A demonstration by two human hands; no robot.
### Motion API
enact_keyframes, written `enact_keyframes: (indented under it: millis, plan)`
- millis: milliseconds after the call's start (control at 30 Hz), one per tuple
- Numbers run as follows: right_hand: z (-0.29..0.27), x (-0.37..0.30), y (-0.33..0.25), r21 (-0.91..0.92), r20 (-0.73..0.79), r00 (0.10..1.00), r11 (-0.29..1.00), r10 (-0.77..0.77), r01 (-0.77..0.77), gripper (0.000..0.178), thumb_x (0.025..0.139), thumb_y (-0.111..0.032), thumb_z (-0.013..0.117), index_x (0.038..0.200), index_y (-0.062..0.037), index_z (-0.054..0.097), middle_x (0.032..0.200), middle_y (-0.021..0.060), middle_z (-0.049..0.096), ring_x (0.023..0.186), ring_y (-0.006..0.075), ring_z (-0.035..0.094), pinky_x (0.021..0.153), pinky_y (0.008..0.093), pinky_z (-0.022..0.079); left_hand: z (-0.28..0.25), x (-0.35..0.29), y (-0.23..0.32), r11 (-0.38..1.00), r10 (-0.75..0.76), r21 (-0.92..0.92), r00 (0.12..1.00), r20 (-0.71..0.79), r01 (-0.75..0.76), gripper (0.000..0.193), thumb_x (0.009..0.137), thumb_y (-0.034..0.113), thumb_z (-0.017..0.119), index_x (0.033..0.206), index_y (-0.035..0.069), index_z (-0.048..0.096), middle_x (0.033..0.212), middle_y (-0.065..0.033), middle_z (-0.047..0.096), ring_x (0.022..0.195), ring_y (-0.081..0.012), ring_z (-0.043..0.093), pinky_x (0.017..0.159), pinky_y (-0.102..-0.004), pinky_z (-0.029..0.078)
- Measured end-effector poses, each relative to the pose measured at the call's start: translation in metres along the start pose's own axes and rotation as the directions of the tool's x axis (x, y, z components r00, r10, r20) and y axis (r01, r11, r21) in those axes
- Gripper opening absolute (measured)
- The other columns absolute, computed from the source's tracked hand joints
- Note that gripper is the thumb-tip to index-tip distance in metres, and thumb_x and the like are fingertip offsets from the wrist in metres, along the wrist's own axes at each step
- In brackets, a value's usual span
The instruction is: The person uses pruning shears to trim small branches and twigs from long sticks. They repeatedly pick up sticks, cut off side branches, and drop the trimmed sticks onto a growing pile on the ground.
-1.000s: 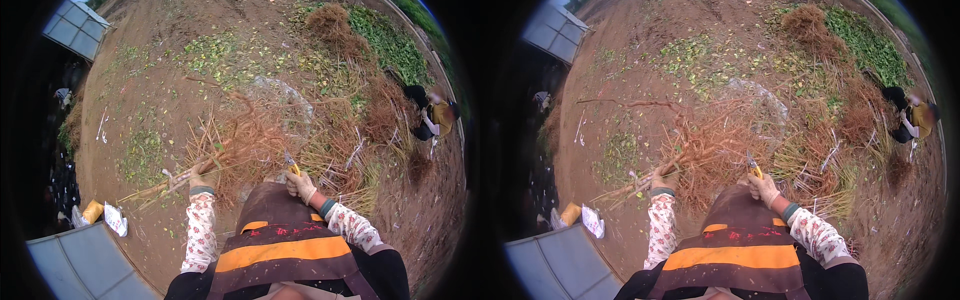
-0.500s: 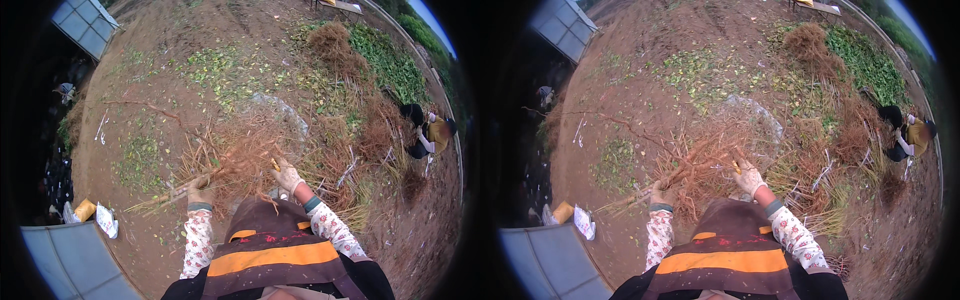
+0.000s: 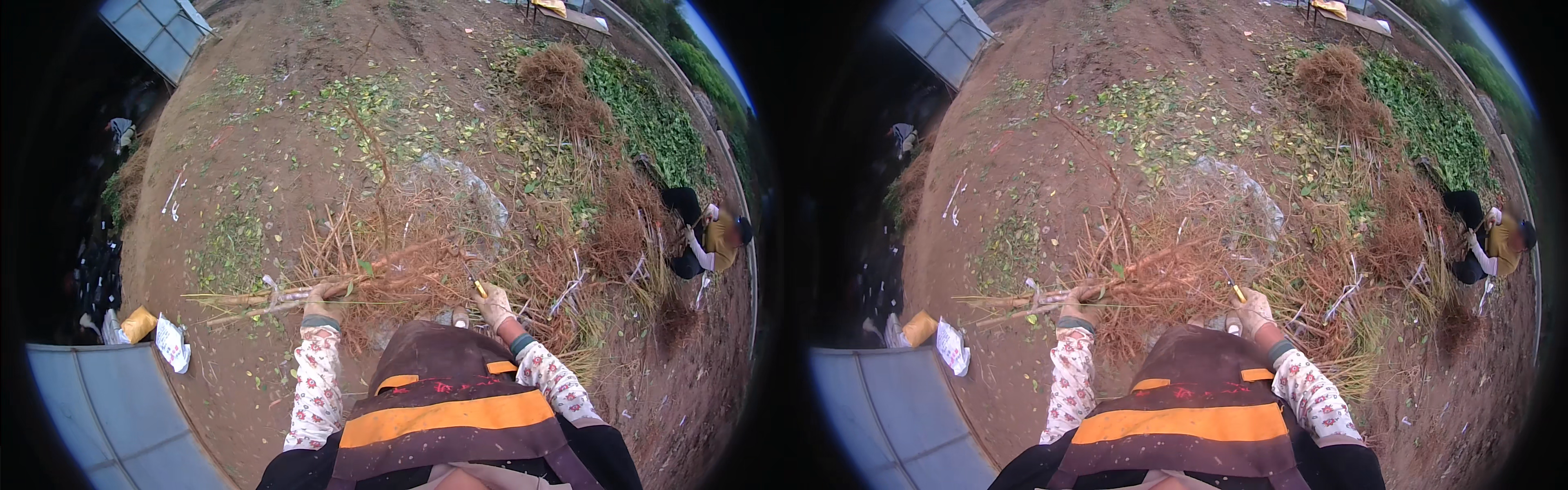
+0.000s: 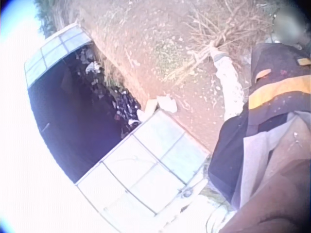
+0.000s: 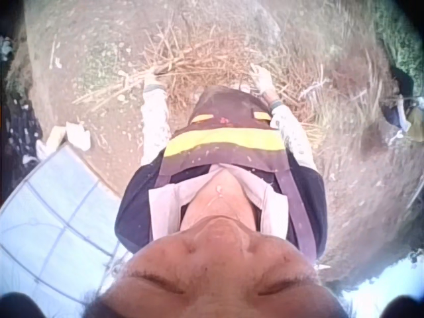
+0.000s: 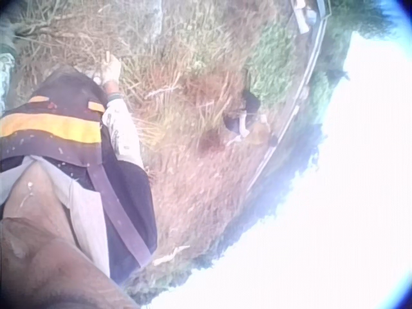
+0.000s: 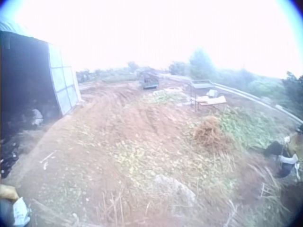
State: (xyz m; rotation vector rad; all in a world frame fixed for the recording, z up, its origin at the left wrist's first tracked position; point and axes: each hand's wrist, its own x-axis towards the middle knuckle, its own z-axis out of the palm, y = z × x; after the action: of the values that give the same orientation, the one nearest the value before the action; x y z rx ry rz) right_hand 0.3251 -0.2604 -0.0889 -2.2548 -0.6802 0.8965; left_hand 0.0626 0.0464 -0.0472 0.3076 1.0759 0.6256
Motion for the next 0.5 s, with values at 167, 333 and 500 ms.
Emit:
enact_keyframes:
  millis: [167,333,500]
  plan:
    - [-0.024,0.021,-0.015,-0.273,0.224,0.951,0.923,-0.212,0.27,0.043,0.095,-0.035,0.063,0.124,-0.0037,0.059,0.111,0.0236,0.068,0.105,0.0408,0.066,0.089,0.047,0.052,-0.012,0.001,-0.021,0.978,0.128,0.151,0.984,0.127,-0.146,0.025,0.095,0.008,0.05,0.114,-0.005,0.058,0.109,-0.0244,0.07,0.109,-0.039,0.068,0.096,-0.055,0.058]
    - [-0.032,0.03,-0.04,0.131,0.459,0.861,0.975,-0.221,0.18,0.057,0.096,-0.049,0.062,0.125,0.0,0.06,0.097,0.0175,0.069,0.097,0.0309,0.067,0.085,0.0423,0.051,-0.014,-0.011,-0.041,0.923,0.159,0.325,0.973,0.168,-0.206,0.027,0.096,0.009,0.05,0.119,-0.003,0.057,0.116,-0.0242,0.069,0.11,-0.0365,0.069,0.093,-0.0508,0.06]
    - [-0.019,0.024,-0.017,0.208,0.478,0.878,0.971,0.007,-0.121,0.057,0.096,-0.052,0.063,0.12,0.0001,0.062,0.087,0.0088,0.065,0.083,0.0204,0.06,0.074,0.0396,0.049,0.012,-0.037,-0.044,0.969,0.094,0.222,0.993,0.071,-0.108,0.03,0.097,0.012,0.05,0.121,-0.005,0.056,0.12,-0.0266,0.068,0.112,-0.0401,0.068,0.091,-0.053,0.061]
